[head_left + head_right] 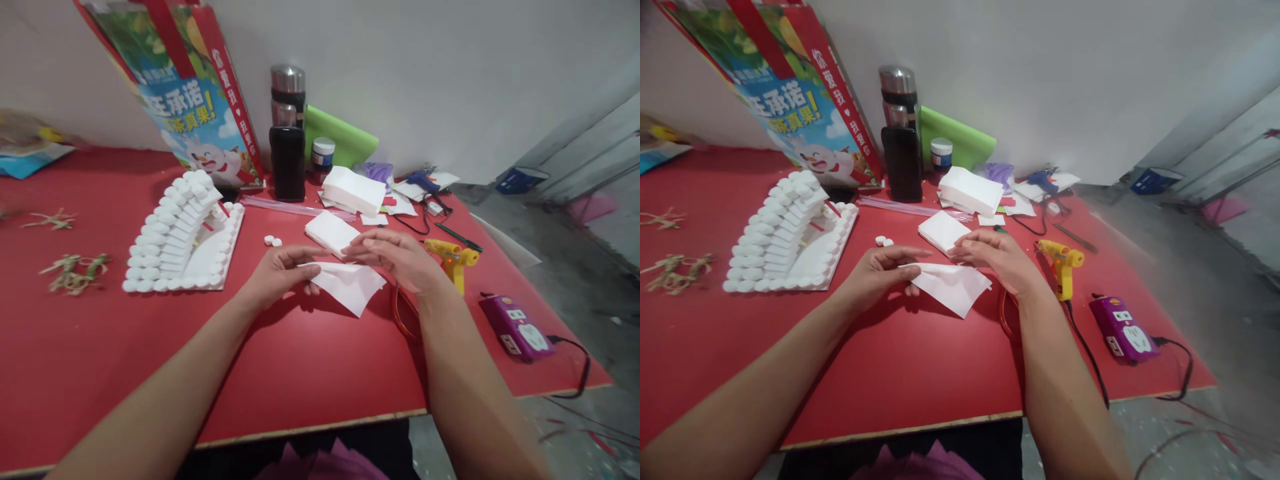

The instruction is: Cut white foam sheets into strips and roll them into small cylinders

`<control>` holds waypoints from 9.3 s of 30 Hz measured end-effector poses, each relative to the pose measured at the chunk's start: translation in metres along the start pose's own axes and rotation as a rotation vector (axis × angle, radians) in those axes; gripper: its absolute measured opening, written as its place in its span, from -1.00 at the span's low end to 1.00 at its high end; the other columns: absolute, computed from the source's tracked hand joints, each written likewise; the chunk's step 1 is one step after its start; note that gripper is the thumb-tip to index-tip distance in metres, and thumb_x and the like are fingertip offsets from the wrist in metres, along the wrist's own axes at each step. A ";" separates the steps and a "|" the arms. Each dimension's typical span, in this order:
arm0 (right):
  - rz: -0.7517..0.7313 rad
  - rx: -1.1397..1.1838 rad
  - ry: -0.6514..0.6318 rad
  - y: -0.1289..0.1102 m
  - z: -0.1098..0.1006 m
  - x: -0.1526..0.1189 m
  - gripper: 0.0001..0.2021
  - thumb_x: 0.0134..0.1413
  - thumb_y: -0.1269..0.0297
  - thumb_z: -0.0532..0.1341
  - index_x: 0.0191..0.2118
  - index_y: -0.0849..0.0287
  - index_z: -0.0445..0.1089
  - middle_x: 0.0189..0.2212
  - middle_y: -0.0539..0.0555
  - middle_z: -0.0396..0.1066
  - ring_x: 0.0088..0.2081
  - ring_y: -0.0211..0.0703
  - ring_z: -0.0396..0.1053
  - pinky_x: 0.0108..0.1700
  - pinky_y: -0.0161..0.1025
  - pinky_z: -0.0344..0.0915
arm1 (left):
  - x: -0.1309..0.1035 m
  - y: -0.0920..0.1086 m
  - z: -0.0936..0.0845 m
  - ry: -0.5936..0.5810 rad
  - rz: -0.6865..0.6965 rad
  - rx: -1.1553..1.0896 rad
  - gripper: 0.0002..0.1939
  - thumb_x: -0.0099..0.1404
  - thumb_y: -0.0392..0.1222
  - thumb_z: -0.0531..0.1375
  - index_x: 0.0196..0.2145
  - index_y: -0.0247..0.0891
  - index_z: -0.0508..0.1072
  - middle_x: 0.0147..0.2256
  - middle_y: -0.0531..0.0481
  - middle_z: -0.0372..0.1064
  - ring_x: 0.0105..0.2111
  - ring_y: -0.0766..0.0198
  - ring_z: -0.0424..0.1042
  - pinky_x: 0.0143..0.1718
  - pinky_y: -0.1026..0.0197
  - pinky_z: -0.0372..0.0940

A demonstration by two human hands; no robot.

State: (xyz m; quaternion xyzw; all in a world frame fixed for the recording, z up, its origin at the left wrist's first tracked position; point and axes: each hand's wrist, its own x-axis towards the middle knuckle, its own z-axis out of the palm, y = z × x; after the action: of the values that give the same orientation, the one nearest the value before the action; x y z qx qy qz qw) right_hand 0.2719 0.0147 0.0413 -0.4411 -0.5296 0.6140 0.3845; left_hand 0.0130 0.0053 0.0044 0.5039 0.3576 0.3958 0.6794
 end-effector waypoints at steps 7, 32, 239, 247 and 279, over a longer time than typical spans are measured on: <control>0.087 -0.311 -0.202 0.013 0.016 0.008 -0.73 0.06 0.10 0.46 -0.18 0.17 0.67 -0.33 0.04 0.62 -0.31 -0.19 0.48 -0.25 -0.26 0.32 | 0.000 -0.002 0.003 -0.047 -0.053 0.114 -0.47 0.27 -0.07 0.40 0.13 -0.36 0.52 -0.52 -0.01 0.52 -0.55 0.18 0.56 -0.49 0.15 0.53; -0.414 -0.272 0.582 0.002 -0.010 0.001 -0.82 0.14 0.39 0.20 -0.25 0.17 0.59 -0.34 0.10 0.60 -0.30 -0.05 0.59 -0.13 -0.02 0.52 | 0.002 0.003 -0.006 0.078 -0.040 0.024 -0.79 0.18 -0.14 0.45 -0.27 -0.30 0.64 -0.54 0.04 0.45 -0.60 0.44 0.33 -0.60 0.41 0.23; 0.076 0.295 0.174 0.029 0.076 0.014 -0.78 -0.12 0.28 0.42 -0.41 0.18 0.37 -0.53 0.00 0.53 -0.62 -0.33 0.39 -0.62 -0.41 0.31 | -0.002 -0.002 0.026 0.298 0.268 0.226 -0.89 0.29 -0.19 0.31 -0.27 -0.26 0.62 -0.34 -0.05 0.53 -0.38 0.24 0.53 -0.26 0.16 0.42; -0.159 0.043 0.129 0.032 0.075 0.011 -0.84 0.05 0.26 0.35 -0.35 0.14 0.36 -0.50 -0.09 0.50 -0.58 -0.30 0.46 -0.51 -0.34 0.39 | -0.001 -0.005 0.028 0.318 0.016 -0.135 -0.68 0.06 -0.06 0.52 -0.35 -0.32 0.61 -0.44 -0.01 0.47 -0.54 0.29 0.41 -0.63 0.26 0.30; 0.335 0.517 -0.140 0.016 0.069 0.012 -0.74 0.42 0.22 0.10 -0.25 0.25 0.43 -0.40 0.17 0.60 -0.43 -0.07 0.61 -0.30 -0.11 0.62 | 0.003 -0.001 0.021 0.413 0.179 0.130 -0.87 0.12 -0.14 0.43 -0.42 -0.22 0.59 -0.43 -0.02 0.49 -0.41 0.24 0.39 -0.32 0.14 0.36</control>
State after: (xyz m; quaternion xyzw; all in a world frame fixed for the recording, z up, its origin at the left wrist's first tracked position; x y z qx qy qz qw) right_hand 0.2025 0.0027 0.0276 -0.3664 -0.3010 0.8119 0.3404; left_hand 0.0333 -0.0006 0.0082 0.4847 0.4679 0.5252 0.5200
